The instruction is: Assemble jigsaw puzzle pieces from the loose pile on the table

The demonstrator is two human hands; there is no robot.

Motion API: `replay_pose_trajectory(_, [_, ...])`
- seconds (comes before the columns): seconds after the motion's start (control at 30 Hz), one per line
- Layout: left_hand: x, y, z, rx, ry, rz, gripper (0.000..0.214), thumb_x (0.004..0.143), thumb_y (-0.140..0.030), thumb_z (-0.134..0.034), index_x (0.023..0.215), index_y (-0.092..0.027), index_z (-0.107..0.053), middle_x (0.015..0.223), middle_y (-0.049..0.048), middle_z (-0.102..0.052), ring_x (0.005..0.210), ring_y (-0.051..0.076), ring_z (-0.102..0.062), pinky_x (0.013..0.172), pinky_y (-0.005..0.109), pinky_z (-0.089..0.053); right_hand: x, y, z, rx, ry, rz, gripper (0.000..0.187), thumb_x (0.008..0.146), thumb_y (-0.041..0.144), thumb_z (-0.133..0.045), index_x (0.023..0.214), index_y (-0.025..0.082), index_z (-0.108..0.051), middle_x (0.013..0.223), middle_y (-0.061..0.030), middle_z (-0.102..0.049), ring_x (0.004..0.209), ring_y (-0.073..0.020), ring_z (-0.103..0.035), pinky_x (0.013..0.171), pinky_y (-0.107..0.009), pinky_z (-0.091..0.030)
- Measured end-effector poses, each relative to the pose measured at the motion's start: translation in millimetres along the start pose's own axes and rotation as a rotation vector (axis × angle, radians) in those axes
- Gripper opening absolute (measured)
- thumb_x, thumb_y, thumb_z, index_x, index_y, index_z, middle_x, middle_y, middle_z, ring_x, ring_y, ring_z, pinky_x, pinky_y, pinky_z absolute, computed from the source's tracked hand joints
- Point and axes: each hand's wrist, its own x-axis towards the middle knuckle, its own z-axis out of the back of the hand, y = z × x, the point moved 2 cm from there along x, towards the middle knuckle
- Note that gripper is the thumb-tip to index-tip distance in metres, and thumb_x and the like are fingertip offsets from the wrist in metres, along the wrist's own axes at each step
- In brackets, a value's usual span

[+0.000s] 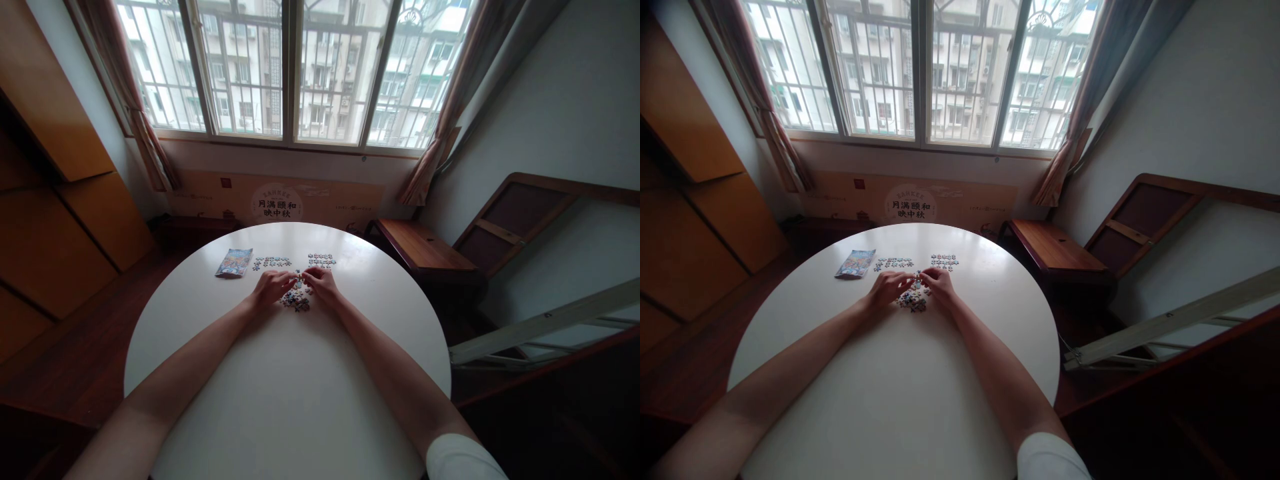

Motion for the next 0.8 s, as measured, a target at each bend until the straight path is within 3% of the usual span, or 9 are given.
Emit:
replay_pose_trajectory(0.27, [0.2, -1.4, 0.3, 0.035, -0.002, -0.042, 0.025, 0.089, -0.032, -0.043, 0.097, -0.022, -0.064, 0.077, 0.0035, -0.066, 0.064, 0.011, -0.058, 0.066, 0.022, -0.039, -0.2, 0.3, -0.2, -0.009, 0.014, 0.005, 0.030, 0.064, 0.043, -0.068, 0.072, 0.015, -0.062, 0.056, -0.0008, -0.060, 0.051, -0.0116, -0.055, 0.048, -0.022, -0.043])
replay_pose_trajectory(0.57, [0.2, 0.2, 2.6, 0.102, -0.070, 0.054, 0.027, 0.089, -0.034, -0.042, 0.095, -0.021, -0.066, 0.079, 0.0051, -0.067, 0.065, 0.012, -0.058, 0.063, 0.023, -0.037, 1.1, 0.1, 2.8, -0.081, -0.049, 0.092, 0.029, 0.068, 0.040, -0.065, 0.082, 0.015, -0.064, 0.064, -0.0029, -0.063, 0.054, -0.0126, -0.058, 0.052, -0.025, -0.047])
replay_pose_trajectory(0.8, [0.7, -1.1, 2.2, 0.151, -0.141, -0.017, 0.025, 0.088, -0.032, -0.045, 0.088, -0.020, -0.066, 0.071, 0.0025, -0.067, 0.059, 0.011, -0.057, 0.057, 0.021, -0.036, 1.4, -3.5, 1.4, -0.137, -0.026, 0.130, 0.025, 0.067, 0.037, -0.066, 0.077, 0.015, -0.066, 0.068, -0.0033, -0.064, 0.053, -0.0115, -0.056, 0.049, -0.023, -0.046])
